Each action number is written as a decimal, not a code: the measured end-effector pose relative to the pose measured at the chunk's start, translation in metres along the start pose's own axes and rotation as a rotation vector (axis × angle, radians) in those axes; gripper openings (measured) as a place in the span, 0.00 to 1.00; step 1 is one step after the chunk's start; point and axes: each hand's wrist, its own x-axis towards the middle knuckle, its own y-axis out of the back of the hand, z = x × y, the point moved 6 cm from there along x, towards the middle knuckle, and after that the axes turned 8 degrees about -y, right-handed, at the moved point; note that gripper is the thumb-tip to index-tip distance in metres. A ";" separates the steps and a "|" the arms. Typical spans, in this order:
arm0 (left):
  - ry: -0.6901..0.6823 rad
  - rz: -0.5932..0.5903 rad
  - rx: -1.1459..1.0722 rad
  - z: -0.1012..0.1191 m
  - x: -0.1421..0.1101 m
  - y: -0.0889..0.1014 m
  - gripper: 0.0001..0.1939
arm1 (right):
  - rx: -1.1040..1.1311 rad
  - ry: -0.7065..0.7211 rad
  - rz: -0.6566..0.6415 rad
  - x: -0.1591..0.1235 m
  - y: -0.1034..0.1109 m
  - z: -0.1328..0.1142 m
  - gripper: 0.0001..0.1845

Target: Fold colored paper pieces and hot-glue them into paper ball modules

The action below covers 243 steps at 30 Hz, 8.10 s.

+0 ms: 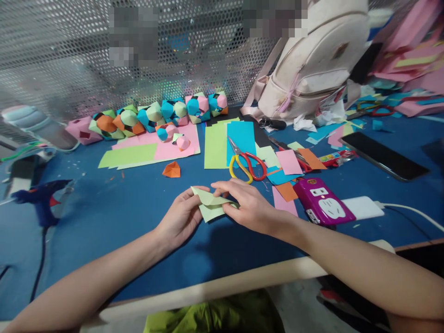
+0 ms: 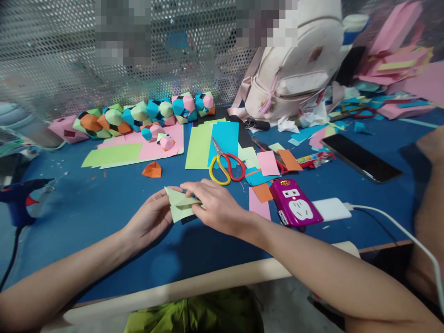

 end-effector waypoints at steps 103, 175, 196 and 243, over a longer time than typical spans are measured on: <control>-0.142 0.033 0.203 0.006 -0.011 -0.005 0.10 | 0.717 -0.661 0.099 0.007 0.002 0.016 0.11; -0.385 0.069 0.354 0.004 -0.012 0.004 0.08 | 0.598 -0.433 0.059 -0.003 -0.008 0.028 0.09; -0.495 -0.157 0.637 0.004 -0.019 -0.009 0.10 | 0.451 -0.269 0.050 -0.005 0.003 0.005 0.06; -0.535 -0.001 0.617 0.014 -0.023 -0.006 0.12 | 0.299 -0.325 -0.015 -0.006 0.002 0.002 0.07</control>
